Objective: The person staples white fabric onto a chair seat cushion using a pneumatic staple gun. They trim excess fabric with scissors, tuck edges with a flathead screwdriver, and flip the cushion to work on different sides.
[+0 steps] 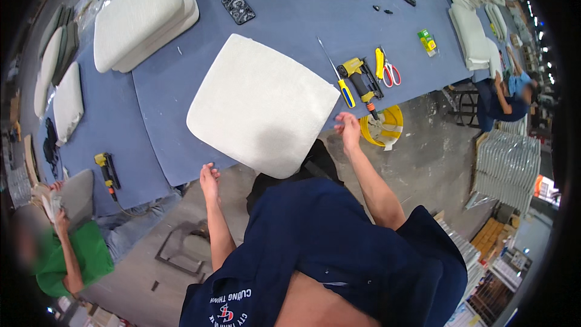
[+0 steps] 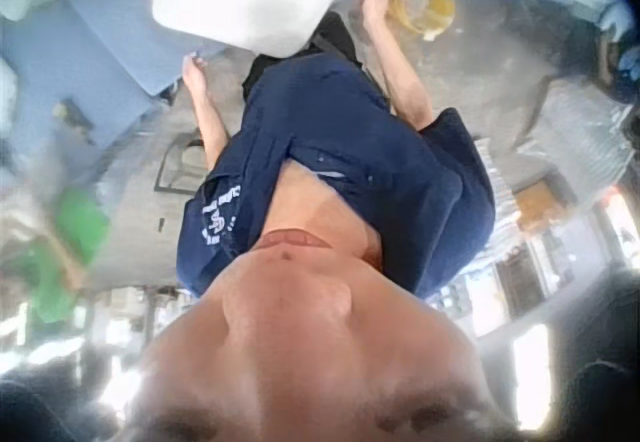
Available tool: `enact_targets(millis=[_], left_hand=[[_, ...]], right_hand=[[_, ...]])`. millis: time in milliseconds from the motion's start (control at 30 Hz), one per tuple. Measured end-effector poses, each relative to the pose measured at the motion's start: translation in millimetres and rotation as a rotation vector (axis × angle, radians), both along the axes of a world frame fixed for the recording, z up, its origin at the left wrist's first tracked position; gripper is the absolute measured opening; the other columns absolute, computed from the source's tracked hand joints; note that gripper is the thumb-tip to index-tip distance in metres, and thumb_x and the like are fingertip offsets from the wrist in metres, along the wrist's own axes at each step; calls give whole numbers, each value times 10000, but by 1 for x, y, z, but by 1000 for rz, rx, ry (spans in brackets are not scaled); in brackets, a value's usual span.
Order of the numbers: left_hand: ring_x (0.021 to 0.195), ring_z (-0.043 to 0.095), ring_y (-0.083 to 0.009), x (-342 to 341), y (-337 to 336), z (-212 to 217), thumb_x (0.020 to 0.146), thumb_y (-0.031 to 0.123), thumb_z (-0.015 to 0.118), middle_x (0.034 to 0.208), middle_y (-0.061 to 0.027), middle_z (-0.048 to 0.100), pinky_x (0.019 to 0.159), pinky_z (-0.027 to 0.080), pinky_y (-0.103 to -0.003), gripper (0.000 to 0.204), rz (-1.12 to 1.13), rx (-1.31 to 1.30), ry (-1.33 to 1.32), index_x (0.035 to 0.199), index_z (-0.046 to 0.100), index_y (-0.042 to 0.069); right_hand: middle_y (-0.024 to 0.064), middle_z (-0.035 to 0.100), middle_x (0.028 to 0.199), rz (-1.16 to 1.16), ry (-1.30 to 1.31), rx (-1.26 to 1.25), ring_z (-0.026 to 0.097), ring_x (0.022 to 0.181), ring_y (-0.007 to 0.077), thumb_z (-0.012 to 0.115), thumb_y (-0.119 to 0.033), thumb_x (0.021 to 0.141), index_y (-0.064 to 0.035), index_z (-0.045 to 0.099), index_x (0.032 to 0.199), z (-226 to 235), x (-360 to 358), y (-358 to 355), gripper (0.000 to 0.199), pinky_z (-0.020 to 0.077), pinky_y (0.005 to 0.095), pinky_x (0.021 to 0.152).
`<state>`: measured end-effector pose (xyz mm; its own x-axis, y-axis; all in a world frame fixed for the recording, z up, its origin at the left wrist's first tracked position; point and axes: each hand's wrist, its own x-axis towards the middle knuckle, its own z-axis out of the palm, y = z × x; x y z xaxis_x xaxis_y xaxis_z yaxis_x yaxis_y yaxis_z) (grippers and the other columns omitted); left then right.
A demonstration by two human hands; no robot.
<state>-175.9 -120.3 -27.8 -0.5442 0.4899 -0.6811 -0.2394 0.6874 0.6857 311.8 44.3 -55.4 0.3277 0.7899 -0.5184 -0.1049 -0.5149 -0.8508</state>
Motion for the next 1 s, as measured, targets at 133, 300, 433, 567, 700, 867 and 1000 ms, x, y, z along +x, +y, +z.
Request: enact_targets(millis=[133,300,433,567,700,867,1000], left_hand=[[918,628,-86,-40,37,18,1112,469,521,1026,36,684,776,445,-284,399,-92,44,82,1263,680,135],[1046,643,-180,-41,97,10,1097,475,534,1217,-77,661,912,510,-372,516,-227,82,116,1470,528,117],[1266,597,-266,-26,134,6,1077,503,557,1399,-168,593,1031,504,-442,658,-24,70,127,1547,432,61],[1342,571,-335,-36,177,-33,1059,549,568,1496,-219,550,1110,474,-456,733,82,187,239,1531,448,2],[1277,616,-333,-30,183,-13,1054,571,566,1437,-222,600,1091,486,-456,726,296,217,149,1486,504,-9],[1214,651,-337,38,164,68,1053,607,554,1327,-226,670,1058,500,-463,733,393,204,459,1452,543,-7],[1193,671,-314,67,126,108,1047,597,580,1335,-235,674,1078,493,-477,701,562,434,430,1439,559,17]], right_hand=[[24,739,1018,336,0,-68,656,702,107,522,-296,1129,-72,657,1204,5,-42,-54,272,511,271,648],[52,745,1008,538,-52,-147,672,770,125,548,-259,1105,-35,628,1304,5,-53,-72,310,541,302,724],[114,739,1076,432,-170,-103,696,865,210,620,-286,1059,-11,585,1385,17,-46,-61,428,562,360,826],[200,587,1391,377,-921,393,572,1260,407,722,-228,938,-59,587,1379,34,-40,-19,491,482,502,1061],[201,608,1402,591,-871,591,556,1316,419,764,-335,916,-57,596,1380,69,-51,100,567,462,509,1106],[196,559,1548,886,-340,193,522,1449,343,783,-524,944,-10,492,1550,62,-63,233,846,387,449,1220],[173,519,1609,1422,-2,130,483,1489,350,830,-603,873,-197,301,1705,59,-97,269,1066,298,465,1283]])
